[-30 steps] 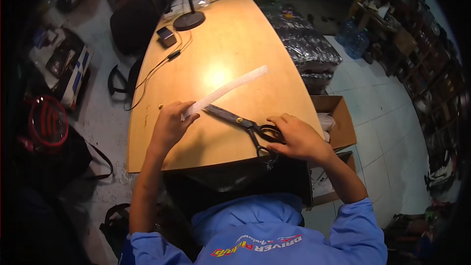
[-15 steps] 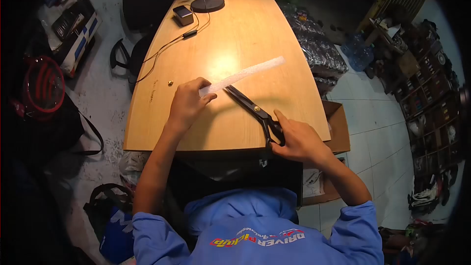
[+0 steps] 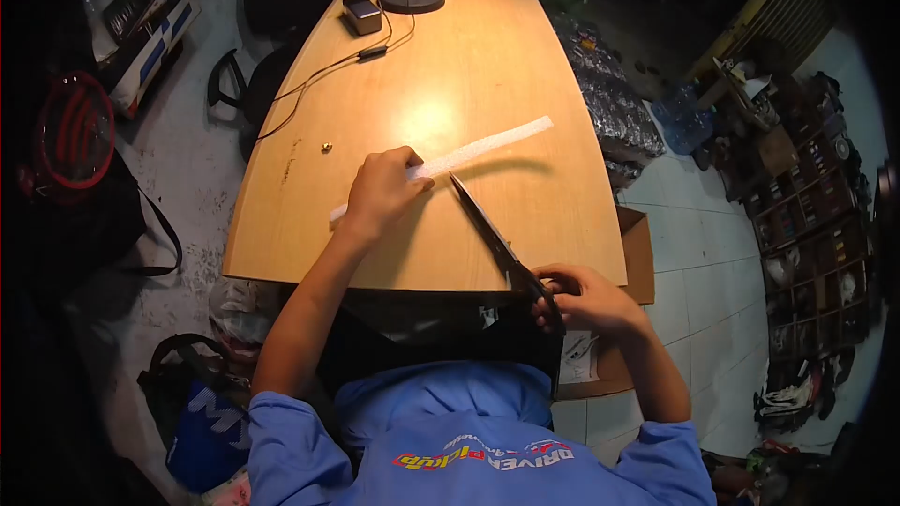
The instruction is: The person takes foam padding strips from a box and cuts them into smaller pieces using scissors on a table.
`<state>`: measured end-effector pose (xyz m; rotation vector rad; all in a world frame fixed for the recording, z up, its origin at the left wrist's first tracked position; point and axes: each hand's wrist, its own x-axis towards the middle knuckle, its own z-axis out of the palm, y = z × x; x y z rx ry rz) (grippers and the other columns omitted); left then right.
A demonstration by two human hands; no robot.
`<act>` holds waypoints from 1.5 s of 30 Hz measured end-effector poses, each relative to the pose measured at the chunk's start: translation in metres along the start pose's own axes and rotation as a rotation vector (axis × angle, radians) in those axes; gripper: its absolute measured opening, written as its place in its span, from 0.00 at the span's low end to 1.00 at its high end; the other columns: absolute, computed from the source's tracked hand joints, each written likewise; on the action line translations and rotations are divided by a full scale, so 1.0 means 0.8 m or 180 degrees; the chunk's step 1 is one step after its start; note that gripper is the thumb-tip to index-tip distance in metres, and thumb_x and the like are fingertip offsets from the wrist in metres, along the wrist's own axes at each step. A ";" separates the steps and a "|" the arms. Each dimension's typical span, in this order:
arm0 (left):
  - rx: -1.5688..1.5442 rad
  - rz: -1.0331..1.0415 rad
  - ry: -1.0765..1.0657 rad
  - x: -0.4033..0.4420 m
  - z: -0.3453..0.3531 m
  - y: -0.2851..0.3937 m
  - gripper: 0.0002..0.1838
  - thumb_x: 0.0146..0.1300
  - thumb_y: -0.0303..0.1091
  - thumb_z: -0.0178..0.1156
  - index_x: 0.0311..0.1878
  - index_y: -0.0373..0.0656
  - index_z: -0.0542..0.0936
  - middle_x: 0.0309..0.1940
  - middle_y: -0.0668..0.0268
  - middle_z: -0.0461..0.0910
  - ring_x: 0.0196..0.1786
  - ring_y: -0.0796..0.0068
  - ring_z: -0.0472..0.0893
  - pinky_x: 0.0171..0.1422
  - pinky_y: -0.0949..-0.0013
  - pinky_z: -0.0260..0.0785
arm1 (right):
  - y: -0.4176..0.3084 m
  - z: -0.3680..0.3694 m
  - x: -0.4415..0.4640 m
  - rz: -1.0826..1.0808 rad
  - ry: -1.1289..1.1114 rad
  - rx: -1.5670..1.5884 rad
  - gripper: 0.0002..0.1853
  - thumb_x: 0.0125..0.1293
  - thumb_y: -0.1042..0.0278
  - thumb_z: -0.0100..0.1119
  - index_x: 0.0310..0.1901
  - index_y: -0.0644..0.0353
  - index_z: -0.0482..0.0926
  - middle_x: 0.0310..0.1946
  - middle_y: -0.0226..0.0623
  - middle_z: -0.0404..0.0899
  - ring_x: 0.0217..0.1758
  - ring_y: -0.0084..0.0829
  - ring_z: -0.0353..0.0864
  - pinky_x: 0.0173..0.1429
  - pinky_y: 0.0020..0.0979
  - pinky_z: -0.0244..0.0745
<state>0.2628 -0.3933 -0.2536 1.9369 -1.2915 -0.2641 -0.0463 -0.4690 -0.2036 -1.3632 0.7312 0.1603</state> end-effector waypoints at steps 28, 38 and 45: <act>-0.0397 -0.0054 -0.0299 -0.011 0.000 0.016 0.14 0.49 0.30 0.70 0.37 0.32 0.81 0.29 0.53 0.83 0.31 0.66 0.82 0.40 0.67 0.72 | 0.033 0.024 0.010 -0.0579 0.0274 0.0754 0.29 0.67 0.56 0.59 0.61 0.67 0.66 0.37 0.33 0.74 0.40 0.24 0.78 0.48 0.30 0.81; -0.0338 -0.0035 -0.0210 -0.010 0.004 0.013 0.14 0.50 0.31 0.70 0.37 0.32 0.81 0.31 0.53 0.83 0.33 0.64 0.82 0.42 0.67 0.72 | 0.024 0.032 0.014 -0.0381 0.0500 0.0623 0.26 0.67 0.57 0.59 0.58 0.69 0.68 0.34 0.31 0.73 0.36 0.22 0.77 0.41 0.28 0.83; -0.0333 -0.0096 -0.0278 -0.010 -0.003 0.010 0.15 0.50 0.31 0.70 0.38 0.33 0.82 0.30 0.55 0.83 0.34 0.66 0.82 0.43 0.67 0.72 | 0.025 0.033 0.017 -0.0361 0.0552 0.0467 0.25 0.66 0.60 0.60 0.58 0.68 0.68 0.34 0.31 0.73 0.35 0.20 0.77 0.41 0.27 0.82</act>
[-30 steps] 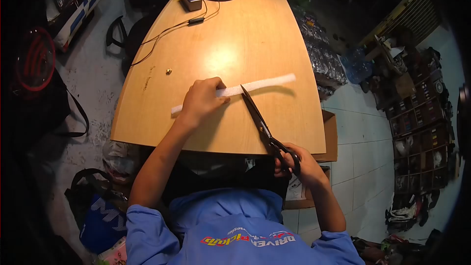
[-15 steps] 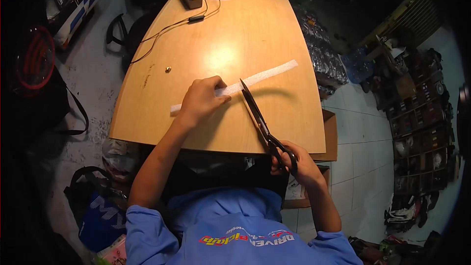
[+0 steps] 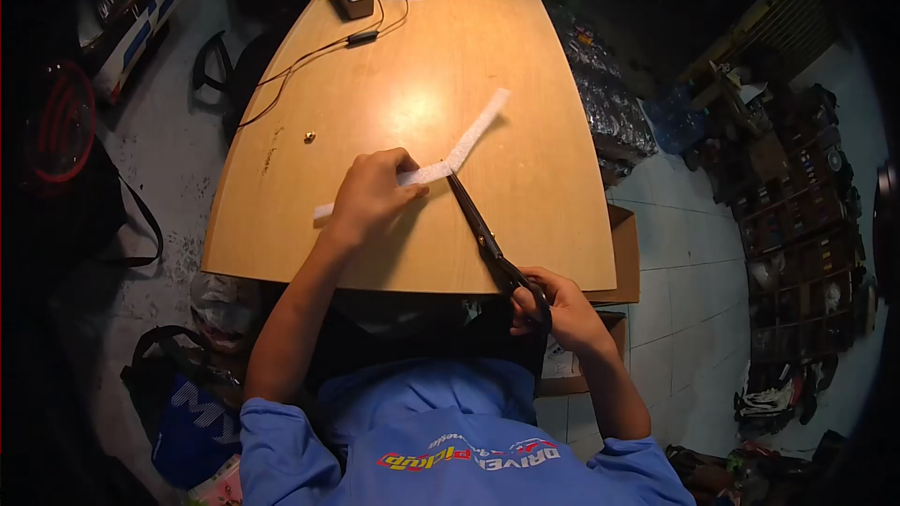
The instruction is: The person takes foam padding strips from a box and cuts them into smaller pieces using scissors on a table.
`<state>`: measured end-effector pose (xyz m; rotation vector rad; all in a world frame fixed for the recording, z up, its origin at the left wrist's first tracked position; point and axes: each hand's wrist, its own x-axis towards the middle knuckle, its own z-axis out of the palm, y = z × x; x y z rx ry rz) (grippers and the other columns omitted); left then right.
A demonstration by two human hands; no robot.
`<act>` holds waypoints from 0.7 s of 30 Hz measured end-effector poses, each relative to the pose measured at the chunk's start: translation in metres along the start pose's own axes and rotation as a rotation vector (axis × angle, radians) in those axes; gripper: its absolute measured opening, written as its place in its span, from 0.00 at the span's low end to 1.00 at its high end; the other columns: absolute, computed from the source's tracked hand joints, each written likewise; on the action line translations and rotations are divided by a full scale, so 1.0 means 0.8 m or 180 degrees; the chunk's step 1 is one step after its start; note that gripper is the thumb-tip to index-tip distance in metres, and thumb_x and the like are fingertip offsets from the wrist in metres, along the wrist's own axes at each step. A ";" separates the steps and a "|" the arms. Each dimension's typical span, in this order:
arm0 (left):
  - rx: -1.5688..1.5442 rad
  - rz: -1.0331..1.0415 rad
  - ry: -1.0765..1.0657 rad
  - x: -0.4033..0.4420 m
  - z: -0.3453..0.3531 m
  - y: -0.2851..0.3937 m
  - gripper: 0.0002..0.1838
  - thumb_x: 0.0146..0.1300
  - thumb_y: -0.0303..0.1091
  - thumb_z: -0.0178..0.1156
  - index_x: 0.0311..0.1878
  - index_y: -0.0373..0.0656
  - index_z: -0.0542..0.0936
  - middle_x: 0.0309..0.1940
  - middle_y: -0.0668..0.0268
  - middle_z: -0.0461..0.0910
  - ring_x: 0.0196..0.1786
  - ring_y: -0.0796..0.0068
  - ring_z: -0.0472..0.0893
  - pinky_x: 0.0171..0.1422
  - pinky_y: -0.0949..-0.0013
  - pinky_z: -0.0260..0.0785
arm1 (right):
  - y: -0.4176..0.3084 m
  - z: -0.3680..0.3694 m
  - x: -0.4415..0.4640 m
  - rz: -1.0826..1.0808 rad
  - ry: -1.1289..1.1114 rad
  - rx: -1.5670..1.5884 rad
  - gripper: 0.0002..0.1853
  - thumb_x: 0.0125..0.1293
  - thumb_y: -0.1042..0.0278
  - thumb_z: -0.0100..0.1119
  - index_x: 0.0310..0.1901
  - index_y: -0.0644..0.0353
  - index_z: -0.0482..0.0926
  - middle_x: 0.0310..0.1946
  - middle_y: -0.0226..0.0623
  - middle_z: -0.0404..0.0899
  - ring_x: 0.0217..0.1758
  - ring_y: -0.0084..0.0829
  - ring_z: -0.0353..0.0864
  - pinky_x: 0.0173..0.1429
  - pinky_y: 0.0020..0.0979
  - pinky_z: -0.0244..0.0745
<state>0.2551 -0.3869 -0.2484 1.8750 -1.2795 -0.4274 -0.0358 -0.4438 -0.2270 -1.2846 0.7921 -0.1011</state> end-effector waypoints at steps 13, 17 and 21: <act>0.0843 -0.0253 0.0125 0.151 0.063 0.095 0.11 0.52 0.33 0.65 0.35 0.35 0.82 0.35 0.49 0.82 0.39 0.52 0.84 0.43 0.57 0.77 | -0.006 -0.026 -0.087 -0.0421 0.0305 -0.1124 0.30 0.56 0.64 0.69 0.60 0.63 0.71 0.37 0.32 0.80 0.40 0.20 0.77 0.45 0.25 0.73; 0.1308 -0.0266 -0.0092 0.165 0.104 0.087 0.09 0.56 0.30 0.63 0.36 0.34 0.81 0.34 0.48 0.82 0.39 0.51 0.83 0.42 0.56 0.77 | -0.017 -0.041 -0.104 -0.0525 0.1203 -0.1889 0.31 0.52 0.62 0.73 0.57 0.63 0.73 0.32 0.33 0.80 0.36 0.19 0.78 0.39 0.24 0.74; 0.1623 -0.0418 -0.0289 0.164 0.107 0.079 0.09 0.54 0.23 0.61 0.40 0.36 0.81 0.43 0.51 0.80 0.47 0.55 0.81 0.46 0.55 0.77 | -0.007 -0.067 -0.085 -0.1092 0.1882 -0.2755 0.31 0.52 0.58 0.73 0.54 0.66 0.74 0.31 0.42 0.80 0.35 0.34 0.82 0.40 0.32 0.75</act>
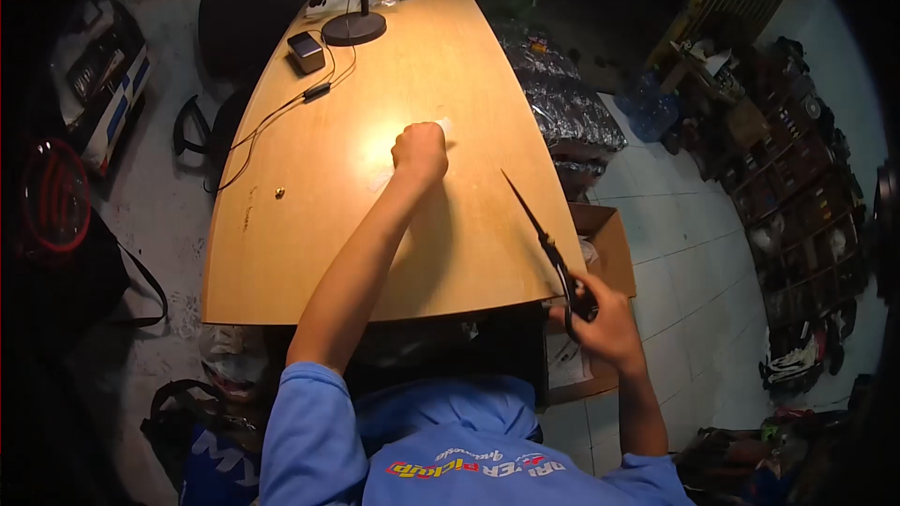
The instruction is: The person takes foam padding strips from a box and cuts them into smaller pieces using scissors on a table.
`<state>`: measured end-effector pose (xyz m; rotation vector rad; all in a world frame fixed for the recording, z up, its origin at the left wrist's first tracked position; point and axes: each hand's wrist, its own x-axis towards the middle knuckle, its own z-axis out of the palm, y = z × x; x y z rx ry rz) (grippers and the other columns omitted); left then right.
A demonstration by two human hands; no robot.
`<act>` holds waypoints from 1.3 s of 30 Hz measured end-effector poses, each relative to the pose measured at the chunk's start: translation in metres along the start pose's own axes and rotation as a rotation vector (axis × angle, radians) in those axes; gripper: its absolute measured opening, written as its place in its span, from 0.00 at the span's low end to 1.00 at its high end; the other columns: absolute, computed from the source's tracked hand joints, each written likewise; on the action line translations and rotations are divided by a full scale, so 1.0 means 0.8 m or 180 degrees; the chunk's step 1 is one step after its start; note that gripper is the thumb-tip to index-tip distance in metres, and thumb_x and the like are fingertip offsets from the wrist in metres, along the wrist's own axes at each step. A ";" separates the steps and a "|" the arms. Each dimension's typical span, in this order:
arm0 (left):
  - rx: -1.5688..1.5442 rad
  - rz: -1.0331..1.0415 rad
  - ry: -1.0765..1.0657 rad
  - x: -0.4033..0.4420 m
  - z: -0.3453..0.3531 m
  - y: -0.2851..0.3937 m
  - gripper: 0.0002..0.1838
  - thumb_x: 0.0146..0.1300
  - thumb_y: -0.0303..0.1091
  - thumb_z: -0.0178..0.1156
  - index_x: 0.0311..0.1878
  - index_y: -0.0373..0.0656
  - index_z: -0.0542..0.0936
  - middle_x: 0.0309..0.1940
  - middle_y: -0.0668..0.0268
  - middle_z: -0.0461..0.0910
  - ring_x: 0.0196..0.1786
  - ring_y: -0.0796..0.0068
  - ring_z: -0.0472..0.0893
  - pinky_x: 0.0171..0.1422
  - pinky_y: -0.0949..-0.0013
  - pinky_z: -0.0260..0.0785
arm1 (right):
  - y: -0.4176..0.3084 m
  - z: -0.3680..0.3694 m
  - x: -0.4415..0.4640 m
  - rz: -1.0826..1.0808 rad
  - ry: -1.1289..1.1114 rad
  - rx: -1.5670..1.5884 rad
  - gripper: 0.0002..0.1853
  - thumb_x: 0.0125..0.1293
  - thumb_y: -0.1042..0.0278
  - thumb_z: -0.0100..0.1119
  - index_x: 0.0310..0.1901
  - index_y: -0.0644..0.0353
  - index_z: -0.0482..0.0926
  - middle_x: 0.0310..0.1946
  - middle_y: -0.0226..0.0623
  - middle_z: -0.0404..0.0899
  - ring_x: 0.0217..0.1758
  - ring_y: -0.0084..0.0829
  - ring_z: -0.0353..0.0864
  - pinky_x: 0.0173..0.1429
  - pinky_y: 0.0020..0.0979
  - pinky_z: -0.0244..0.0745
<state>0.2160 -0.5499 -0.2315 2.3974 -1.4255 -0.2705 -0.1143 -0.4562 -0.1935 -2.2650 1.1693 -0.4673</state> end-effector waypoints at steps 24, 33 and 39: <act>-0.0680 0.2129 -0.0113 -0.168 -0.060 0.029 0.08 0.63 0.27 0.55 0.31 0.31 0.72 0.25 0.46 0.74 0.30 0.45 0.75 0.36 0.55 0.66 | -0.014 0.080 0.080 -0.0589 0.0030 -0.0190 0.24 0.58 0.64 0.63 0.54 0.66 0.72 0.43 0.50 0.75 0.50 0.48 0.76 0.57 0.40 0.71; 0.0208 0.2891 -0.0830 -0.172 -0.042 0.130 0.08 0.58 0.27 0.61 0.33 0.34 0.73 0.28 0.49 0.78 0.31 0.48 0.78 0.35 0.55 0.68 | 0.029 0.038 0.001 -0.0796 0.2239 0.0510 0.43 0.54 0.69 0.69 0.71 0.50 0.57 0.57 0.46 0.67 0.58 0.44 0.72 0.55 0.36 0.74; -0.0207 0.3341 -0.1664 -0.173 0.003 0.221 0.14 0.49 0.22 0.67 0.41 0.36 0.77 0.33 0.55 0.80 0.33 0.60 0.82 0.39 0.64 0.73 | 0.101 0.034 -0.051 -0.0584 0.2772 0.0510 0.14 0.56 0.73 0.67 0.45 0.59 0.79 0.41 0.37 0.77 0.37 0.33 0.82 0.39 0.30 0.80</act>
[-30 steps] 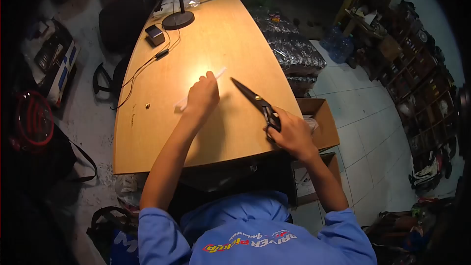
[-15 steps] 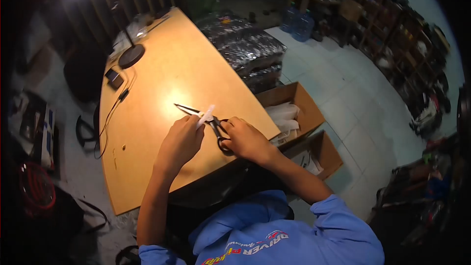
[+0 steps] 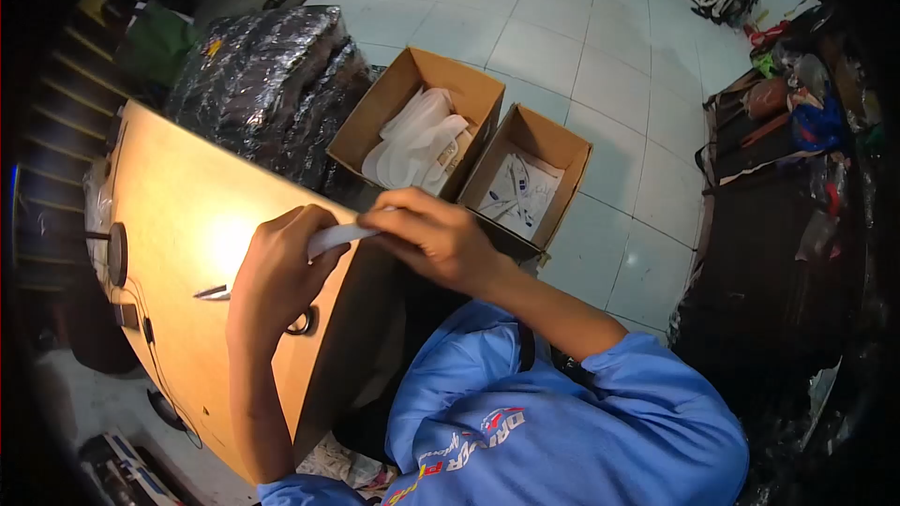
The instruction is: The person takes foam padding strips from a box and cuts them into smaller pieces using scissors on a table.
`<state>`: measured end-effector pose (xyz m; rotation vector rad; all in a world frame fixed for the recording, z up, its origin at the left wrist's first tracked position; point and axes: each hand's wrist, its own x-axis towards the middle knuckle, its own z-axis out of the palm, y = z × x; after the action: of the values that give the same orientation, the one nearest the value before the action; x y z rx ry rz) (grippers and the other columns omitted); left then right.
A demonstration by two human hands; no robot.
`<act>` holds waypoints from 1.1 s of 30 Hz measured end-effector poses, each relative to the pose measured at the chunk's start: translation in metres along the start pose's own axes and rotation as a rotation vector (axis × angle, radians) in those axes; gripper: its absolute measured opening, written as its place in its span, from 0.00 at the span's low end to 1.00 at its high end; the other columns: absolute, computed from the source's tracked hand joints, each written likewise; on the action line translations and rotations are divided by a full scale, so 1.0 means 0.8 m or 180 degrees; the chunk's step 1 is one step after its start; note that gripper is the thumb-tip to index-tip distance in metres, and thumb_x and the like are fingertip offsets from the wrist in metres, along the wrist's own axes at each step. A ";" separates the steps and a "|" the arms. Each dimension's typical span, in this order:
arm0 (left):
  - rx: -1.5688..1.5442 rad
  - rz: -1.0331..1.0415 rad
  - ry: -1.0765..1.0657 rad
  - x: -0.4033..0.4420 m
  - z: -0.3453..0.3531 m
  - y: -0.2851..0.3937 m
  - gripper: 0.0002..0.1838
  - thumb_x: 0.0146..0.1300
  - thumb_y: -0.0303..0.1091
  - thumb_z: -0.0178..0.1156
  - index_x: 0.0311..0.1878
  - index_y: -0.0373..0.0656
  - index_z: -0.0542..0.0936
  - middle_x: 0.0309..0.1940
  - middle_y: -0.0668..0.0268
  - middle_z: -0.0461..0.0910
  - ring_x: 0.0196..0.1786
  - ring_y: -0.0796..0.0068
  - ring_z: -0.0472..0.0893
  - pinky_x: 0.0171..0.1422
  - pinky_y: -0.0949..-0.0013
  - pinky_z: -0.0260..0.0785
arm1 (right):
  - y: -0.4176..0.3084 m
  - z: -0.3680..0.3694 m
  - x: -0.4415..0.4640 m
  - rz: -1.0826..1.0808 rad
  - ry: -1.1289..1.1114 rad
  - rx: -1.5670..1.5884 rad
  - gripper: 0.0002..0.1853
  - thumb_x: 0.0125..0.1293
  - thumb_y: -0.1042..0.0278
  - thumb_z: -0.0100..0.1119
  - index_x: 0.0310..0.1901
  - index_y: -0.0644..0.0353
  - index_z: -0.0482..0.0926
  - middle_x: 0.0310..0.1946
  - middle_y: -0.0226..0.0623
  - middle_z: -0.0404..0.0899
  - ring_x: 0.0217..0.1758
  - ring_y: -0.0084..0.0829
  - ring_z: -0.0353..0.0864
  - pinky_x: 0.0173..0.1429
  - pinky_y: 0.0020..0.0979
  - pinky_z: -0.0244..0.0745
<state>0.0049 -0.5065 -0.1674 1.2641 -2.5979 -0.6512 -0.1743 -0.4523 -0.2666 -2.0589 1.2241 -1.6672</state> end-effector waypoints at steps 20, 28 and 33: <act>0.0239 0.0020 -0.0133 0.122 0.047 -0.110 0.23 0.43 0.22 0.52 0.48 0.37 0.79 0.13 0.65 0.69 0.18 0.65 0.69 0.30 0.66 0.61 | 0.443 -0.001 -0.275 0.3625 0.0963 -0.2000 0.23 0.63 0.58 0.59 0.53 0.67 0.74 0.35 0.51 0.83 0.37 0.49 0.84 0.42 0.41 0.77; 0.0194 -0.0101 -0.0293 0.131 0.051 -0.130 0.26 0.35 0.23 0.52 0.45 0.39 0.81 0.09 0.72 0.63 0.11 0.72 0.65 0.25 0.69 0.59 | 0.534 0.230 -0.128 0.4952 -0.0042 0.0973 0.19 0.55 0.58 0.63 0.40 0.67 0.80 0.35 0.52 0.83 0.42 0.41 0.85 0.46 0.35 0.77; 0.0280 0.0050 -0.0373 0.132 0.053 -0.141 0.22 0.36 0.26 0.50 0.40 0.36 0.80 0.09 0.76 0.68 0.10 0.76 0.66 0.24 0.71 0.58 | 0.689 0.354 -0.237 0.5961 0.0078 -0.0173 0.21 0.54 0.61 0.59 0.42 0.75 0.77 0.40 0.62 0.80 0.47 0.54 0.81 0.54 0.43 0.74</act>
<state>0.0038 -0.6373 -0.2599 1.2652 -2.7567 -0.6327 -0.1763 -0.7529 -0.8407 -0.1840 1.9953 -0.5902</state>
